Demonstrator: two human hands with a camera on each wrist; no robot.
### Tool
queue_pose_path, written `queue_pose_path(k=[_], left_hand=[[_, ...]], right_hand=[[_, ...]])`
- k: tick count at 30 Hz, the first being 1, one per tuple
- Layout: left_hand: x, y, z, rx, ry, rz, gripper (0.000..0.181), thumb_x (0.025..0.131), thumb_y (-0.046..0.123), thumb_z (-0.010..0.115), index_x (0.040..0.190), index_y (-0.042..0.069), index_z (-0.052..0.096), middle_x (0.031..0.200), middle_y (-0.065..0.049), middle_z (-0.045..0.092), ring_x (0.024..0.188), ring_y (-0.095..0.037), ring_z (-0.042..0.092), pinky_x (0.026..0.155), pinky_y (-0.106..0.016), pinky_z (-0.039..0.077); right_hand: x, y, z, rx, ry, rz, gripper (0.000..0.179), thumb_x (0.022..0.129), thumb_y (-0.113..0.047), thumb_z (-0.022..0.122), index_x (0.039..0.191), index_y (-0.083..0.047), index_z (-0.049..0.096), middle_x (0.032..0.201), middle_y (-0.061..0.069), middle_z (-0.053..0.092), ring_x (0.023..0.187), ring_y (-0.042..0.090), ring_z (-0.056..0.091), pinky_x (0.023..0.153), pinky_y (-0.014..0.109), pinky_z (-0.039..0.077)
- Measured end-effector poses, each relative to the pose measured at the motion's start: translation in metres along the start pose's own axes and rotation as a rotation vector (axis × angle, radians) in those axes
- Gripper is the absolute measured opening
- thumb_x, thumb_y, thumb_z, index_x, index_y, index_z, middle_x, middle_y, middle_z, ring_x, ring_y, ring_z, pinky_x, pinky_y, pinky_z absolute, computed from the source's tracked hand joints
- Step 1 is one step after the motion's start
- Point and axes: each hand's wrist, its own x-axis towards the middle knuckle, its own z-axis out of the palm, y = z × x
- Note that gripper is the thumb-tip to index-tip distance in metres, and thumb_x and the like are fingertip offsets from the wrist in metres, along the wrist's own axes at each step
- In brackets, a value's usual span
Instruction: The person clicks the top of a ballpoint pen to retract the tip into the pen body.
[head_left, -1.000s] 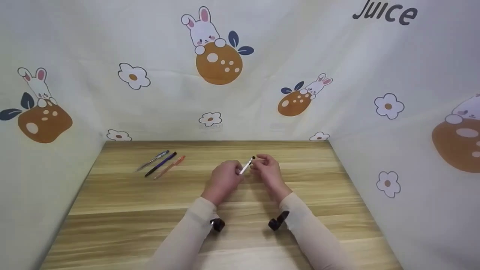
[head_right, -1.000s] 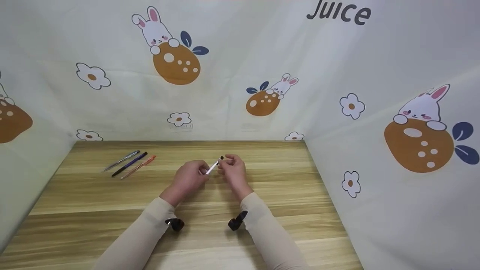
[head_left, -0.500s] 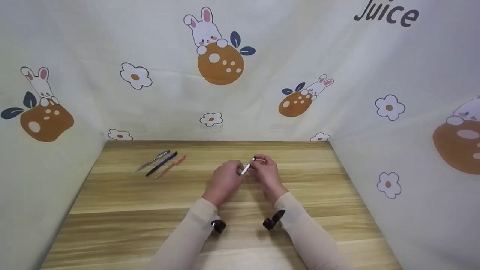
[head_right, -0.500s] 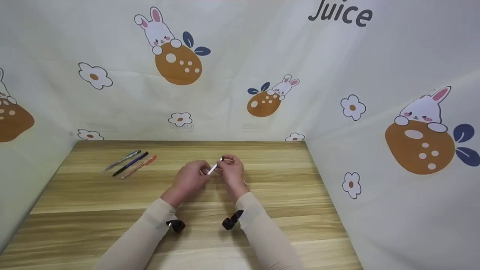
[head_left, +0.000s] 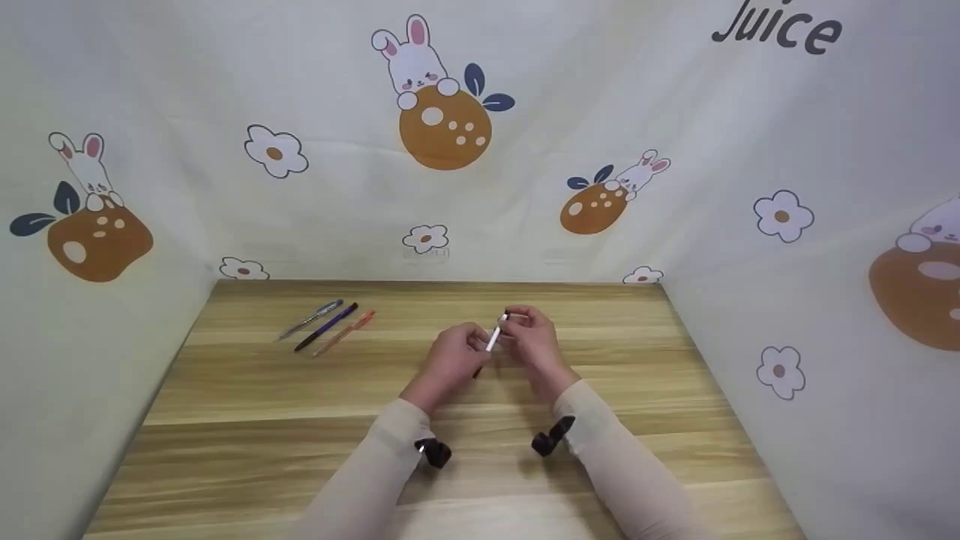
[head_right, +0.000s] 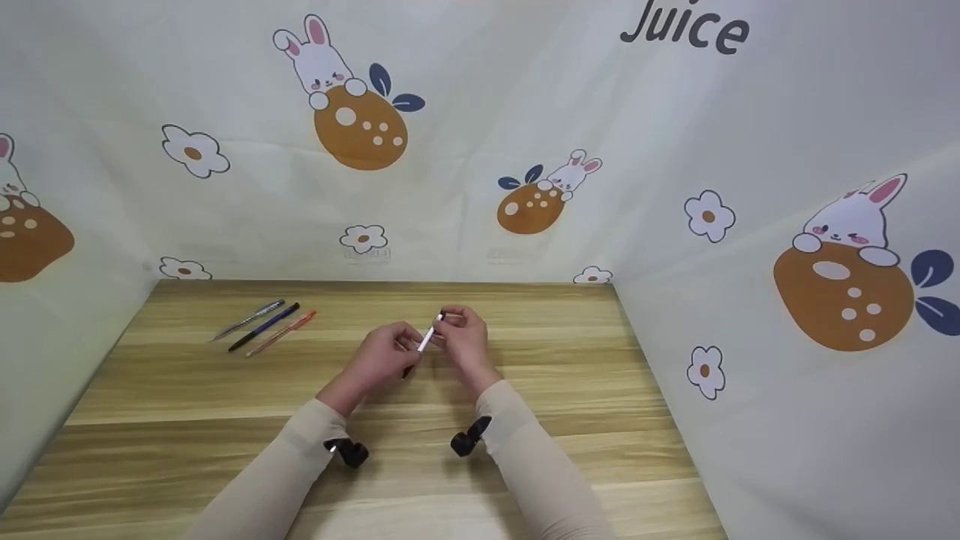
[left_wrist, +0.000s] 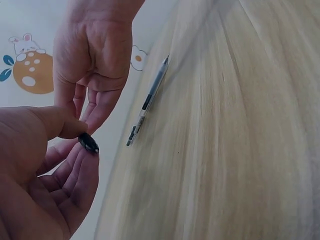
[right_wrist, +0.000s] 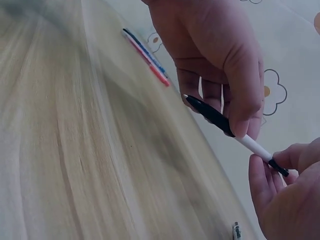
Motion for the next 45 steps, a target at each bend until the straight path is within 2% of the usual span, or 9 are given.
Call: queue_pose_path(k=[7, 10, 16, 22, 26, 30, 36, 39, 45], left_hand=[[-0.001, -0.007, 0.001, -0.099, 0.004, -0.054, 0.017, 0.09, 0.0, 0.078, 0.106, 0.003, 0.072, 0.094, -0.004, 0.075, 0.086, -0.016, 0.069, 0.081, -0.033, 0.06], [-0.002, -0.012, 0.004, -0.139, 0.016, -0.084, 0.018, 0.091, 0.0, 0.078, 0.107, 0.003, 0.071, 0.095, -0.005, 0.074, 0.088, -0.017, 0.069, 0.078, -0.031, 0.059], [-0.005, -0.02, 0.009, -0.234, 0.039, -0.085, 0.021, 0.089, -0.003, 0.077, 0.109, 0.0, 0.068, 0.095, -0.008, 0.073, 0.084, -0.016, 0.068, 0.071, -0.027, 0.058], [-0.006, -0.023, 0.012, -0.294, 0.036, -0.083, 0.02, 0.091, -0.003, 0.077, 0.108, -0.002, 0.068, 0.094, -0.007, 0.072, 0.081, -0.015, 0.066, 0.07, -0.025, 0.057], [-0.008, -0.022, 0.012, -0.328, 0.033, -0.074, 0.018, 0.091, -0.003, 0.077, 0.107, -0.002, 0.068, 0.095, -0.007, 0.071, 0.081, -0.014, 0.065, 0.07, -0.025, 0.056], [-0.01, -0.021, 0.01, -0.377, 0.029, -0.061, 0.018, 0.092, -0.004, 0.076, 0.107, -0.003, 0.067, 0.094, -0.007, 0.069, 0.081, -0.014, 0.064, 0.07, -0.024, 0.056], [-0.011, -0.018, 0.008, -0.407, 0.027, -0.02, 0.017, 0.091, -0.005, 0.076, 0.104, -0.002, 0.066, 0.093, -0.003, 0.068, 0.083, -0.015, 0.064, 0.071, -0.026, 0.058], [-0.012, -0.017, 0.007, -0.407, 0.021, 0.02, 0.016, 0.092, -0.007, 0.075, 0.103, -0.001, 0.065, 0.092, -0.003, 0.067, 0.084, -0.015, 0.064, 0.071, -0.026, 0.058], [-0.013, -0.016, 0.006, -0.393, 0.017, 0.083, 0.016, 0.093, -0.008, 0.075, 0.102, -0.001, 0.065, 0.091, -0.002, 0.067, 0.083, -0.015, 0.063, 0.07, -0.025, 0.055]], right_hand=[[0.006, -0.003, 0.004, -0.086, -0.06, -0.032, 0.029, 0.097, 0.007, 0.076, 0.126, 0.005, 0.07, 0.105, 0.014, 0.074, 0.091, 0.02, 0.074, 0.085, 0.038, 0.066], [0.01, -0.004, 0.006, -0.117, -0.099, -0.018, 0.033, 0.098, 0.006, 0.075, 0.129, 0.008, 0.068, 0.109, 0.016, 0.075, 0.095, 0.021, 0.074, 0.089, 0.039, 0.066], [0.015, -0.006, 0.009, -0.151, -0.178, -0.013, 0.037, 0.099, 0.007, 0.072, 0.135, 0.013, 0.064, 0.116, 0.02, 0.076, 0.107, 0.032, 0.075, 0.095, 0.042, 0.065], [0.013, -0.012, 0.011, -0.18, -0.229, -0.03, 0.029, 0.1, 0.007, 0.071, 0.13, 0.006, 0.071, 0.117, 0.019, 0.076, 0.114, 0.038, 0.074, 0.092, 0.041, 0.066], [0.01, -0.017, 0.012, -0.192, -0.272, -0.063, 0.027, 0.1, 0.007, 0.071, 0.127, 0.003, 0.073, 0.114, 0.016, 0.076, 0.115, 0.042, 0.072, 0.095, 0.048, 0.065], [0.006, -0.022, 0.012, -0.202, -0.31, -0.131, 0.029, 0.1, 0.01, 0.069, 0.127, 0.003, 0.073, 0.116, 0.022, 0.074, 0.116, 0.046, 0.071, 0.094, 0.049, 0.065], [-0.002, -0.031, 0.011, -0.228, -0.338, -0.218, 0.027, 0.102, 0.009, 0.07, 0.128, 0.002, 0.073, 0.123, 0.034, 0.069, 0.105, 0.031, 0.075, 0.09, 0.041, 0.066], [-0.006, -0.034, 0.011, -0.241, -0.349, -0.262, 0.026, 0.103, 0.007, 0.071, 0.128, 0.002, 0.072, 0.121, 0.031, 0.07, 0.104, 0.025, 0.075, 0.09, 0.039, 0.066], [-0.011, -0.037, 0.01, -0.258, -0.352, -0.338, 0.026, 0.102, 0.007, 0.073, 0.128, 0.005, 0.072, 0.116, 0.027, 0.072, 0.101, 0.023, 0.074, 0.09, 0.039, 0.066]])
